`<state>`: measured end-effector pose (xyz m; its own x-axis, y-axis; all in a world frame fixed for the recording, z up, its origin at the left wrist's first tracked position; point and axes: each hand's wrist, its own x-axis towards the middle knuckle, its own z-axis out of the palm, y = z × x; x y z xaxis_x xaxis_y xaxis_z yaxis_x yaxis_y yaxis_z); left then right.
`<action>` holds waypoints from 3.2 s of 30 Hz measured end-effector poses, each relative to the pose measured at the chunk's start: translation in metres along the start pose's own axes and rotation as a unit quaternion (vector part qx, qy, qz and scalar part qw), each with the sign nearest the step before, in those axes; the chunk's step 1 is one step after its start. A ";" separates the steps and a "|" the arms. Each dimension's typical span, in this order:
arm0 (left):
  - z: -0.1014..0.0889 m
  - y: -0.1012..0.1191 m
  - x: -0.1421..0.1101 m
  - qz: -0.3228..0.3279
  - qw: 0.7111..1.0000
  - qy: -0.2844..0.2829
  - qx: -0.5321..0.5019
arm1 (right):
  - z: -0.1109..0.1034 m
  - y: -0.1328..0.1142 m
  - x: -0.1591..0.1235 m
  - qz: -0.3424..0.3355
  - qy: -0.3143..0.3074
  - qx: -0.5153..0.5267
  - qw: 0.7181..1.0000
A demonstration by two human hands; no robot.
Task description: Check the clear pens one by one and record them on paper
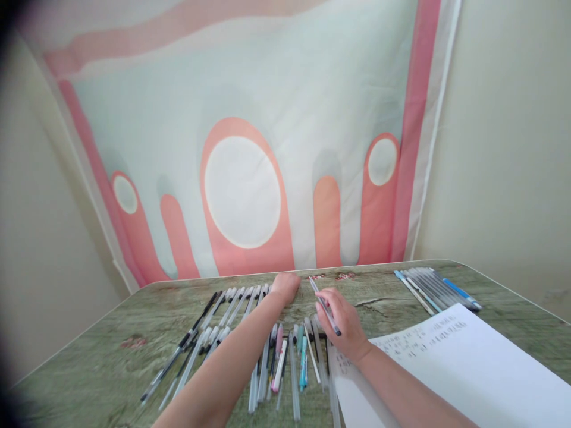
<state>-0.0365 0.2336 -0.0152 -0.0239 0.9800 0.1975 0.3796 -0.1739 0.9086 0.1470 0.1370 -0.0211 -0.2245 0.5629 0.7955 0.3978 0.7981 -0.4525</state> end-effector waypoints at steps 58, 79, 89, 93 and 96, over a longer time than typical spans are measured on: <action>0.008 0.027 -0.104 0.104 0.990 -0.041 -0.082 | 0.005 0.005 0.004 0.364 -0.039 0.433 0.824; 0.002 0.037 -0.106 0.132 0.990 -0.042 0.041 | 0.002 0.009 0.008 0.355 0.077 0.358 0.860; -0.001 0.042 -0.107 0.147 0.987 -0.048 0.050 | 0.001 0.006 0.009 0.347 0.077 0.350 0.867; 0.000 0.040 -0.107 0.145 0.987 -0.051 0.038 | -0.002 0.003 0.012 0.348 0.079 0.343 0.869; -0.001 0.041 -0.104 0.151 0.987 -0.044 0.025 | -0.008 0.001 0.019 0.338 0.055 0.328 0.881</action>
<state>-0.0193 0.1245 0.0014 0.1772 0.8887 0.4228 0.4015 -0.4575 0.7934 0.1503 0.1468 -0.0028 -0.0322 0.9613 0.2734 -0.1997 0.2619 -0.9442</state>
